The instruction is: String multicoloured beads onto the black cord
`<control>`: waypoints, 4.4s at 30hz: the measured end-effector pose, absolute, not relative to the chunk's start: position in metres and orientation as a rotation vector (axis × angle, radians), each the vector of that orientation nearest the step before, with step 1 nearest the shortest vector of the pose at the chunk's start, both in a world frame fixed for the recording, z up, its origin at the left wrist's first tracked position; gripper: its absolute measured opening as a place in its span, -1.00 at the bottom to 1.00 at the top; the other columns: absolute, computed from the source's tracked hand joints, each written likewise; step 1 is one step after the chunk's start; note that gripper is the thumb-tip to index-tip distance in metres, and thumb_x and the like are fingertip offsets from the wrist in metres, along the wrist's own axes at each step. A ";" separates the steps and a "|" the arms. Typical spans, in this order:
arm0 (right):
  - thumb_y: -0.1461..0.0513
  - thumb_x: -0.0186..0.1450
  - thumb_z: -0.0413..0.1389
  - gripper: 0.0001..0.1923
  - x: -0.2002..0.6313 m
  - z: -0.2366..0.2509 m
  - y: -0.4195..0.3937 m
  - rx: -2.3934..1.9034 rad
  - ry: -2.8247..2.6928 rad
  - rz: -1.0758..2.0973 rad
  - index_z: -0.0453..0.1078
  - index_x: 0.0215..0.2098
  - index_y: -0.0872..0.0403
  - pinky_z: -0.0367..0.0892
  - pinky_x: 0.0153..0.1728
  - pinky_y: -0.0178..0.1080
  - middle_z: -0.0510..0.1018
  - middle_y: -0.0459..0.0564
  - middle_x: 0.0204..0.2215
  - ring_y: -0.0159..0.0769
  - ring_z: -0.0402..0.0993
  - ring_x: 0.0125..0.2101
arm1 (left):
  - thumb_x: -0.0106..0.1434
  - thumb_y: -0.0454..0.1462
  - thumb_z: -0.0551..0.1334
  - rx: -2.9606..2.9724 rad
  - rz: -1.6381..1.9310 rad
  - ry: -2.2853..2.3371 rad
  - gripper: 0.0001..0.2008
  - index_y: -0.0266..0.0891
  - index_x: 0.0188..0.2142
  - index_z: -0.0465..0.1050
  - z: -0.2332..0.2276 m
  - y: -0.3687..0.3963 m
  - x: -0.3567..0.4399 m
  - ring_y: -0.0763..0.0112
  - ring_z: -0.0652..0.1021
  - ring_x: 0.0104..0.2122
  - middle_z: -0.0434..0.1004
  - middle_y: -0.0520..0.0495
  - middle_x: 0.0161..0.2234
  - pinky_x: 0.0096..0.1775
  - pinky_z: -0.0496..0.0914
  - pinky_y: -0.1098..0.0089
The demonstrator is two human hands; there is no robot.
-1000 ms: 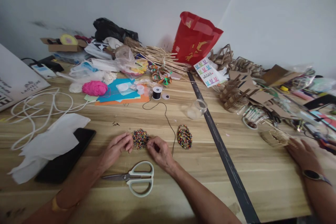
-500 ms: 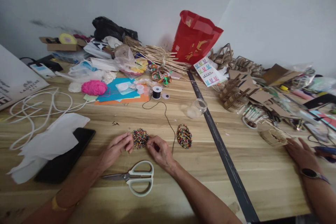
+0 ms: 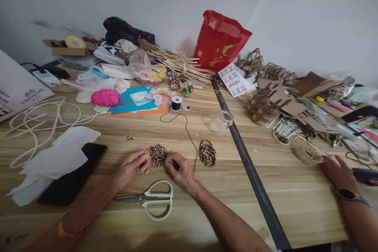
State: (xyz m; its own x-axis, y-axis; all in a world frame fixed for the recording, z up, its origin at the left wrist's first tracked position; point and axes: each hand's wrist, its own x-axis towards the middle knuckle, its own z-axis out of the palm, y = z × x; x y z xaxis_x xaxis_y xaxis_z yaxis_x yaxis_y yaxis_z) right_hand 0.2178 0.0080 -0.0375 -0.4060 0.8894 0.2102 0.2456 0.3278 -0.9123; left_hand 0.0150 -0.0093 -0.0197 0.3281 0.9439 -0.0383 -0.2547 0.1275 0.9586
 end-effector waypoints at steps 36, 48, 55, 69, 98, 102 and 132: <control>0.16 0.26 0.09 -0.83 0.219 -0.043 0.008 -1.018 -1.752 1.207 0.37 -0.37 0.13 0.16 -0.53 -0.39 0.39 -0.08 -0.51 -0.43 0.25 -0.53 | 0.07 -0.27 0.16 1.837 0.428 1.393 -0.87 -0.27 -0.46 0.45 -0.002 0.001 -0.019 0.42 0.39 -0.52 0.43 0.04 -0.54 -0.45 0.20 0.46; 0.07 0.13 0.21 -0.73 0.214 -0.041 0.010 -1.043 -1.424 1.432 0.38 -0.37 0.11 0.11 -0.63 -0.41 0.39 -0.13 -0.59 -0.49 0.20 -0.63 | 0.03 -0.42 0.17 2.031 0.490 1.421 -0.86 -0.20 -0.47 0.48 -0.005 -0.002 -0.015 0.41 0.38 -0.53 0.40 0.06 -0.56 -0.44 0.17 0.46; 0.04 0.06 0.26 -0.68 0.213 -0.037 0.013 -1.028 -1.230 1.526 0.37 -0.42 0.11 0.03 -0.73 -0.42 0.31 -0.21 -0.74 -0.53 0.09 -0.75 | 0.12 -0.41 0.14 2.169 0.388 1.432 -0.81 -0.22 -0.38 0.52 -0.002 -0.002 -0.012 0.35 0.45 -0.44 0.49 -0.02 -0.44 -0.35 0.25 0.42; 0.04 0.10 0.24 -0.70 0.223 -0.031 0.021 -1.002 -1.227 1.561 0.35 -0.43 0.09 0.17 -0.65 -0.42 0.44 -0.14 -0.63 -0.50 0.24 -0.68 | 0.21 -0.37 0.14 2.260 0.471 1.373 -0.81 -0.17 -0.33 0.53 -0.009 -0.004 -0.012 0.29 0.49 -0.29 0.53 -0.05 -0.33 -0.23 0.31 0.37; 0.07 0.10 0.25 -0.70 0.248 -0.018 0.037 -0.777 -1.025 1.905 0.26 -0.45 0.07 0.27 -0.60 -0.41 0.24 -0.14 -0.55 -0.42 0.23 -0.53 | 0.26 -0.34 0.10 2.297 0.519 1.315 -0.80 -0.17 -0.34 0.51 -0.014 -0.006 -0.012 0.29 0.48 -0.28 0.53 -0.07 -0.31 -0.20 0.32 0.35; 0.08 0.09 0.27 -0.70 0.243 -0.024 0.033 -0.820 -1.062 1.914 0.29 -0.47 0.08 0.27 -0.58 -0.41 0.31 -0.14 -0.57 -0.42 0.28 -0.54 | 0.26 -0.36 0.09 2.311 0.457 1.321 -0.80 -0.18 -0.30 0.51 -0.011 -0.006 -0.011 0.28 0.49 -0.27 0.53 -0.08 -0.28 -0.19 0.32 0.34; 0.19 0.26 0.08 -0.84 0.224 -0.042 0.011 -0.968 -1.916 1.312 0.35 -0.37 0.15 0.14 -0.49 -0.39 0.40 -0.07 -0.48 -0.43 0.23 -0.51 | 0.20 -0.39 0.13 2.269 0.220 1.430 -0.84 -0.25 -0.45 0.46 0.001 -0.009 -0.001 0.32 0.45 -0.38 0.46 -0.04 -0.42 -0.33 0.24 0.40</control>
State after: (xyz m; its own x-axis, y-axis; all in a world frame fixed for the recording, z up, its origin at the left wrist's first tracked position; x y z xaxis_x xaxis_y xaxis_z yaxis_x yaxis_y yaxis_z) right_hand 0.2236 0.0111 -0.0415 -0.5425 0.8360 0.0825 0.2257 0.2396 -0.9443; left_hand -0.0011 -0.0093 0.0014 0.4505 0.8871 -0.1003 0.8160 -0.3635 0.4495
